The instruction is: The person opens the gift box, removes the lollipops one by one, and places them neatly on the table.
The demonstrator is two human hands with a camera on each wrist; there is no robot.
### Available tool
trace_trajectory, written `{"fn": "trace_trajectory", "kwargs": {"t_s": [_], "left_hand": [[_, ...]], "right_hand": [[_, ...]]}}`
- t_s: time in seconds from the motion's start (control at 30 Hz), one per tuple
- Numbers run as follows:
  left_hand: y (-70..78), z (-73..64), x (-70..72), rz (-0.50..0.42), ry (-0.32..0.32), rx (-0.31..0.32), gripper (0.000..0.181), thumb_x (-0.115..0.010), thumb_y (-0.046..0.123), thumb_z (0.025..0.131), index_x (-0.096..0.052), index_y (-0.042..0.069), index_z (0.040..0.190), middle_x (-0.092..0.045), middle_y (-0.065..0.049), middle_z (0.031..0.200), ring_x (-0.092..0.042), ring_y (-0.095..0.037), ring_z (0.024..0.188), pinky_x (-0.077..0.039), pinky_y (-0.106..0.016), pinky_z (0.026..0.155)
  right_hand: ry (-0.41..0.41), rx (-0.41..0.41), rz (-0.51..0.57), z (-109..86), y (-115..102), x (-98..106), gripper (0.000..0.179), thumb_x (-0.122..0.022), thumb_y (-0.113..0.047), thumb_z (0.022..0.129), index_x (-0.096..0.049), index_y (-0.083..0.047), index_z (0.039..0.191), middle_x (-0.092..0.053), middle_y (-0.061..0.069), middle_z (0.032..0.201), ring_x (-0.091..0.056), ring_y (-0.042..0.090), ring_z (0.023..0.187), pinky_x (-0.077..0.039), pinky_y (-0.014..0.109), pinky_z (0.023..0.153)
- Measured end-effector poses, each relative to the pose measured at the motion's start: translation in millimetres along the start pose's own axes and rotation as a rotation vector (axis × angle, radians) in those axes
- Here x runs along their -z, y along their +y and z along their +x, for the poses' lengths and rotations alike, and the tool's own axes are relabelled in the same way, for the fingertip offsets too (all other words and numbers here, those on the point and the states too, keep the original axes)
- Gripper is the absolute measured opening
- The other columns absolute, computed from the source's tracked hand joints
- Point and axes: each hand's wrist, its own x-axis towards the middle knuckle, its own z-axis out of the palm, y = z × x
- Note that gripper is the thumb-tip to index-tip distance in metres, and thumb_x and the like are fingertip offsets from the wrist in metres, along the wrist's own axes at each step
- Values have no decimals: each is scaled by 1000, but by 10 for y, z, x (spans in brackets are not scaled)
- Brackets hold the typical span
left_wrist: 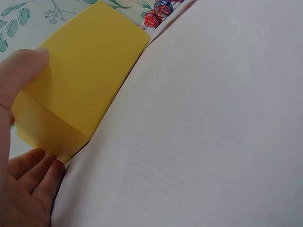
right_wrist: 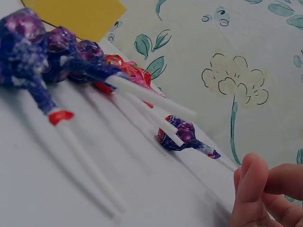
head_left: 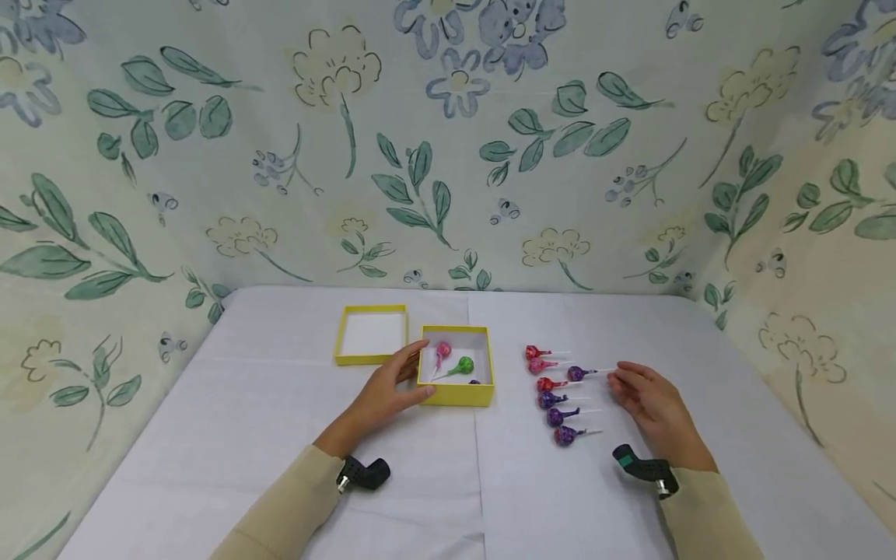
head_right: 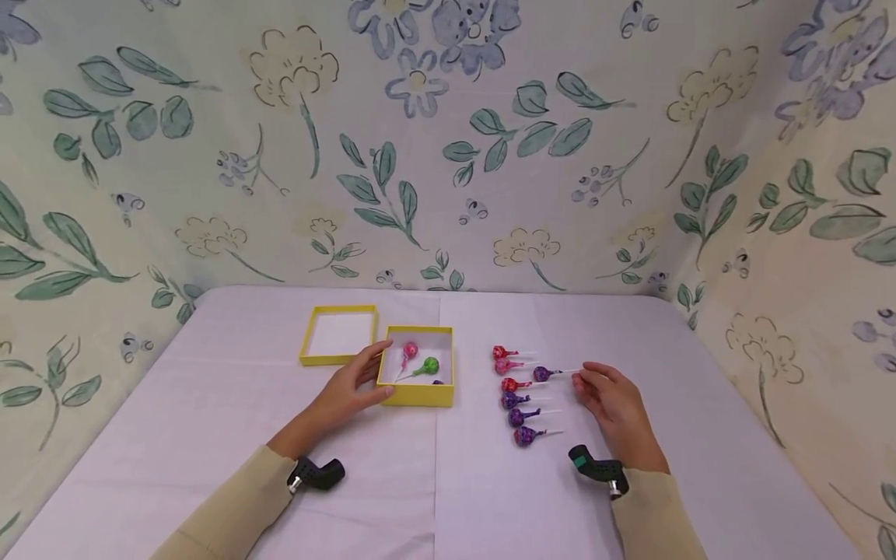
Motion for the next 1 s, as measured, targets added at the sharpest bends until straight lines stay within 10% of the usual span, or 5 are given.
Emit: {"fn": "trace_trajectory", "kwargs": {"t_s": [0.47,1.0], "left_hand": [[391,-116,74,-31,-23,-24,77,-75,21,86,-33,11,150,-35,-12,152,-38,-30,137,-35,-46,111],[19,-12,3,-14,1,-51,81,-77,35,82,-34,23,150,-36,1,151,-41,-19,135,-37,-35,110]], "right_hand": [[-86,170,134,-343,-390,-133,37,-67,-23,91,-50,-16,123,-67,-2,100,-66,9,90,-56,19,79],[-315,273,19,-635,-328,-958,24,-61,-16,96,-55,-7,117,-67,4,96,-65,10,81,-56,18,77]]}}
